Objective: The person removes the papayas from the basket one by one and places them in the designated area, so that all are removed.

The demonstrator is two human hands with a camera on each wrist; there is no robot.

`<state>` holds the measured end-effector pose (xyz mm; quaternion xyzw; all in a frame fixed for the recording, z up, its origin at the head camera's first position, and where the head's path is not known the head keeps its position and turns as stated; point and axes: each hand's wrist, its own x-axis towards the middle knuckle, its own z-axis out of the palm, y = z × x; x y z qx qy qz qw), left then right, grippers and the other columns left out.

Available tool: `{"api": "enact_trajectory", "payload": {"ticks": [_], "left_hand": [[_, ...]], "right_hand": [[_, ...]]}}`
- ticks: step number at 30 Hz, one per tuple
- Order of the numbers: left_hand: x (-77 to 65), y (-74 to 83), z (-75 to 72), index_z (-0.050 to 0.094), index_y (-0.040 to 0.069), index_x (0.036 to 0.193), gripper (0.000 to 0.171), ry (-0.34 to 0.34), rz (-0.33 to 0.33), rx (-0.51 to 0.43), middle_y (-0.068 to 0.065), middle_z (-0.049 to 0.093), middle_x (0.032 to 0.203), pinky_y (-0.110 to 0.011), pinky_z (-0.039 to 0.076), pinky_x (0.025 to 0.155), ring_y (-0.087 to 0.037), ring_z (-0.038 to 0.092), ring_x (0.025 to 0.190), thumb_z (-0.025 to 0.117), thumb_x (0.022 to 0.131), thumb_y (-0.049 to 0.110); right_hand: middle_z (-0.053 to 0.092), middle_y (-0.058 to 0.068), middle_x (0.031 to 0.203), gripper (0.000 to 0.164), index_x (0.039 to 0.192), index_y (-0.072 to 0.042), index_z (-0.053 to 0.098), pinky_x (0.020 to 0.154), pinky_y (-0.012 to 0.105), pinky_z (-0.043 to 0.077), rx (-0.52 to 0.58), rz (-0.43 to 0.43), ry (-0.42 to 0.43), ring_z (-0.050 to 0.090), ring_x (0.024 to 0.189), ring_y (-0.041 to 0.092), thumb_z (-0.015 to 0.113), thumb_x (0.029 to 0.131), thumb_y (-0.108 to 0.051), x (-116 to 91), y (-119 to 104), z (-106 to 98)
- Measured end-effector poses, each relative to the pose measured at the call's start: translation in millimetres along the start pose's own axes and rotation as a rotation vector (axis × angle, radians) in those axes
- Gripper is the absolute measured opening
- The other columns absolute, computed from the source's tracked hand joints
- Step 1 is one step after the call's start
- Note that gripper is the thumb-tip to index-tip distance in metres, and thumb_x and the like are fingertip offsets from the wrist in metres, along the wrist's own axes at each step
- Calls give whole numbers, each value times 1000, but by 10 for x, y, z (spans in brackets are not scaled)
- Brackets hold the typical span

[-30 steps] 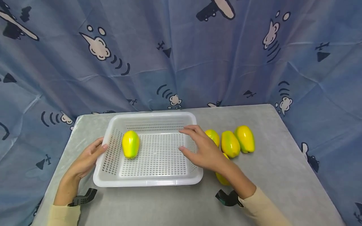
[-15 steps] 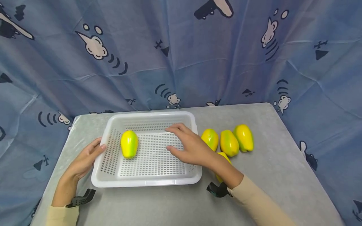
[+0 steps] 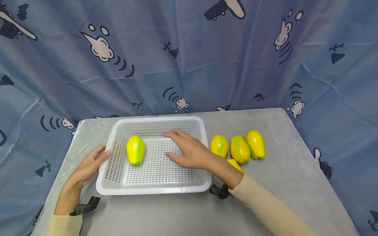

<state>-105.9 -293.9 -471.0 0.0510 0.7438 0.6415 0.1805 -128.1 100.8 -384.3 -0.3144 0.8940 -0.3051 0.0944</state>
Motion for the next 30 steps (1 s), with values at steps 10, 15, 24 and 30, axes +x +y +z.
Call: {"api": "enact_trajectory", "payload": {"ticks": [10,15,24,30], "left_hand": [[-13,7,2,21,0,164,62,-6,3,-8,-38,43,153,-39,66,87,-16,74,110,46,115,28],[-1,10,27,20,1,166,63,0,0,-7,-38,42,154,-40,66,86,-15,75,109,46,115,29],[9,2,46,21,2,165,63,19,-15,4,-36,44,153,-37,66,87,-14,74,108,47,115,30],[2,6,30,22,3,165,63,26,-19,12,-36,44,154,-37,66,87,-14,73,109,48,114,30]], "right_hand": [[53,5,156,59,155,-16,52,118,48,51,20,-47,-45,56,142,24,71,101,-31,261,-100,91],[55,5,154,58,155,-17,53,113,45,54,47,-56,-51,59,136,22,71,101,-30,389,-139,133],[58,11,149,54,152,-11,55,103,40,61,201,-70,-87,64,130,25,72,101,-21,636,-124,306],[58,11,151,54,152,-10,55,103,45,61,253,-55,-121,63,131,28,71,102,-21,766,-118,431]]}}
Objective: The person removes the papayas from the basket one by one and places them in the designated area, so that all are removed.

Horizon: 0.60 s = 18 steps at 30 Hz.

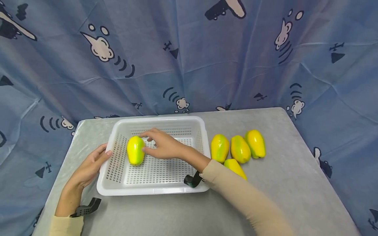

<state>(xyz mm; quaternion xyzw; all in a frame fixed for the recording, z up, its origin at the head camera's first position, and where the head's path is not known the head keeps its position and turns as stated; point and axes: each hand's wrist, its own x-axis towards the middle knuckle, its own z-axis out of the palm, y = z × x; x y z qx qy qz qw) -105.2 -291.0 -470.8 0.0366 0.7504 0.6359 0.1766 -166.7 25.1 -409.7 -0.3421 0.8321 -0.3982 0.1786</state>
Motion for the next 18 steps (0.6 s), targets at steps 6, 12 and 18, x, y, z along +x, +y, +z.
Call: {"api": "enact_trajectory", "payload": {"ticks": [6,12,18], "left_hand": [[-3,13,-3,22,3,166,64,4,2,3,-36,44,155,-38,66,87,-14,74,109,48,114,30],[-17,4,-4,21,3,166,64,8,2,2,-36,42,157,-36,65,88,-12,73,110,48,114,30],[-7,-6,-10,20,3,166,64,1,11,-3,-36,42,157,-38,66,89,-12,73,111,47,115,30]], "right_hand": [[55,14,155,56,154,-8,53,104,48,60,-4,29,-9,62,133,31,69,102,-23,126,21,80],[54,13,156,56,153,-9,53,105,41,58,-45,68,2,63,131,28,68,102,-25,234,68,160],[57,14,154,59,153,-8,53,109,46,56,-85,138,40,61,134,31,69,101,-31,320,90,227]]}}
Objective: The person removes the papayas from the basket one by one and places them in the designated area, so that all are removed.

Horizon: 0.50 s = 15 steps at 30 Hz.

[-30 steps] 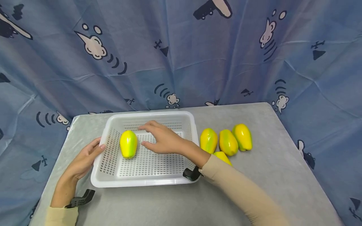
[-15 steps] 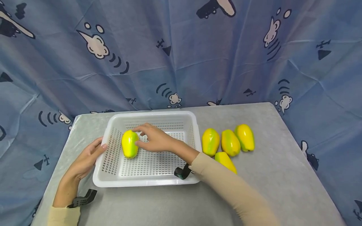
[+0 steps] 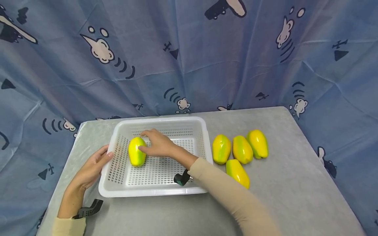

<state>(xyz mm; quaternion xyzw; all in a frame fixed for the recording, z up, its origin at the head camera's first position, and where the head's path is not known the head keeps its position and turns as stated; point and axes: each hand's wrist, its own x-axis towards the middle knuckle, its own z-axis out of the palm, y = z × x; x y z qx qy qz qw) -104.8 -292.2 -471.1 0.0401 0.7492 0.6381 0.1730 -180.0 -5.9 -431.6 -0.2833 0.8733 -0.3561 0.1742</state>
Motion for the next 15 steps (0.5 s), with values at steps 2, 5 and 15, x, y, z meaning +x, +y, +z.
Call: {"api": "enact_trajectory", "payload": {"ticks": [2,5,15], "left_hand": [[10,-4,0,20,3,166,64,-2,1,3,-36,42,157,-39,66,88,-13,73,111,47,115,30],[24,-4,0,20,3,166,64,-2,0,6,-36,42,156,-39,66,88,-13,73,110,47,115,30],[20,-13,7,20,2,165,64,0,-11,-1,-36,42,156,-38,66,88,-14,73,110,47,115,30]], "right_hand": [[57,14,154,61,153,-8,53,110,47,55,-11,27,5,61,134,31,69,101,-34,30,4,27],[58,15,153,64,154,-8,52,112,47,54,-9,48,9,61,135,31,70,100,-38,66,8,68],[61,11,151,65,154,-12,54,107,41,56,15,46,-24,62,132,29,73,98,-41,132,-1,205]]}}
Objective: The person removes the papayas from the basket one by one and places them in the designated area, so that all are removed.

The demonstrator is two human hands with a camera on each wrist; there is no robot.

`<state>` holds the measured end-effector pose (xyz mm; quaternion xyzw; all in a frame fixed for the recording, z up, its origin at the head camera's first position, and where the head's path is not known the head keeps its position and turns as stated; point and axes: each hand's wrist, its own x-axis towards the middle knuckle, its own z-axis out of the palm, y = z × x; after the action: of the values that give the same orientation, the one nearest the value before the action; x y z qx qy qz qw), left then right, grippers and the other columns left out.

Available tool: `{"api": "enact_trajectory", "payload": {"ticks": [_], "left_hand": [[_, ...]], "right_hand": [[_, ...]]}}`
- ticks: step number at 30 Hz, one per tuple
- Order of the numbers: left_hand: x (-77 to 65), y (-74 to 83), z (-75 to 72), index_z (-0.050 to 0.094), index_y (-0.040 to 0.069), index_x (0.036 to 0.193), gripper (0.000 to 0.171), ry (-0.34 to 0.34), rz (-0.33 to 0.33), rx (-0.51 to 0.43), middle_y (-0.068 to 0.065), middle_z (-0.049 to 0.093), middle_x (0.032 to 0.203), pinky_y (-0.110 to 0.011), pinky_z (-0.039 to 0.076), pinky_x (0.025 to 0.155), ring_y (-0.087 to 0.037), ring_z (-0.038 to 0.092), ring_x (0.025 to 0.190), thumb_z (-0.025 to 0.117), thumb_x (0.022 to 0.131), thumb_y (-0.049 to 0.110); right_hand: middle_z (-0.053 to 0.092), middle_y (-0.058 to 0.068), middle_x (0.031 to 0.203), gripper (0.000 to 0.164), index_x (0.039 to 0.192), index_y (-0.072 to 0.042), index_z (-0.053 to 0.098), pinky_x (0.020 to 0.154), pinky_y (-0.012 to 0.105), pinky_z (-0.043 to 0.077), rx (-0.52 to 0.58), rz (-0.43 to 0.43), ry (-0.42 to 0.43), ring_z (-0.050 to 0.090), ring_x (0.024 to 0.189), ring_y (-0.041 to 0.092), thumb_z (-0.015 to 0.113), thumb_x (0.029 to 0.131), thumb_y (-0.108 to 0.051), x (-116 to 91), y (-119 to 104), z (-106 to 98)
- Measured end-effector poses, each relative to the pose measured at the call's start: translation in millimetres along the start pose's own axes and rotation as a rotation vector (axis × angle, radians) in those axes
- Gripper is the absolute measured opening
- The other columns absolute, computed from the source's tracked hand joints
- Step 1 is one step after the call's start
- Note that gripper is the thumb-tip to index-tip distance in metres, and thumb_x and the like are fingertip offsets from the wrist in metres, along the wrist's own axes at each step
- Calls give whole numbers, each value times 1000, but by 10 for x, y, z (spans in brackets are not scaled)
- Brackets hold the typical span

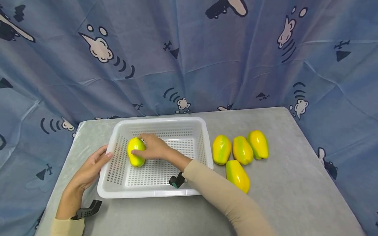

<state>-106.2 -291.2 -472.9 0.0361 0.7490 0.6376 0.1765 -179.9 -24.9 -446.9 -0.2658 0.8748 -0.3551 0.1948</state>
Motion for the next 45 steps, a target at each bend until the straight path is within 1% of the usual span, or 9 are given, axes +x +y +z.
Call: {"api": "enact_trajectory", "payload": {"ticks": [5,9,19,23,28,31,37,41,45], "left_hand": [[6,7,5,20,3,166,64,-3,1,6,-37,43,156,-40,66,88,-16,73,111,47,115,31],[1,12,3,19,2,166,64,-4,1,0,-37,43,155,-40,66,87,-15,73,110,46,115,30],[-7,12,2,19,0,165,63,-11,12,-10,-38,43,153,-40,66,87,-15,73,110,45,115,27],[-12,18,12,20,1,165,63,-5,5,-2,-38,42,154,-40,66,87,-15,73,110,46,115,28],[-26,33,19,19,1,166,64,3,-2,9,-39,41,155,-40,66,87,-14,73,110,46,115,29],[-32,36,16,19,2,166,64,2,-5,7,-38,41,156,-39,66,87,-14,73,110,46,115,29],[-33,23,21,20,1,166,63,-1,3,4,-38,41,156,-40,66,87,-14,73,110,46,115,28],[-26,16,17,20,1,166,64,-1,1,3,-38,41,156,-42,66,88,-14,73,111,46,115,29],[-22,14,9,21,1,165,63,3,6,1,-38,42,156,-41,66,88,-14,74,110,46,115,29]], "right_hand": [[62,8,148,67,155,-15,53,106,38,57,16,-29,-9,63,130,25,74,97,-42,28,-11,42],[62,9,149,66,155,-14,52,111,42,54,3,-46,-13,61,134,26,73,98,-39,54,-1,60],[59,6,153,68,157,-17,50,115,42,52,-47,-26,-13,57,139,23,74,98,-40,49,-24,94],[60,4,153,69,156,-18,51,109,36,55,-46,-50,-19,58,136,22,77,96,-41,46,-20,97],[63,3,148,67,154,-18,53,98,27,57,-42,-85,-37,61,125,19,79,95,-37,47,-8,98],[63,5,147,68,155,-17,51,98,28,57,-40,-79,-50,63,124,20,79,95,-34,43,-10,95],[61,9,150,74,158,-11,46,105,32,56,-65,-57,-67,62,132,23,78,96,-34,50,0,106],[65,8,144,68,155,-12,51,99,27,56,-42,-64,-81,63,123,20,79,95,-32,51,9,112],[67,7,141,68,155,-13,50,94,24,56,-17,-72,-90,64,117,17,78,96,-31,51,12,108]]}}
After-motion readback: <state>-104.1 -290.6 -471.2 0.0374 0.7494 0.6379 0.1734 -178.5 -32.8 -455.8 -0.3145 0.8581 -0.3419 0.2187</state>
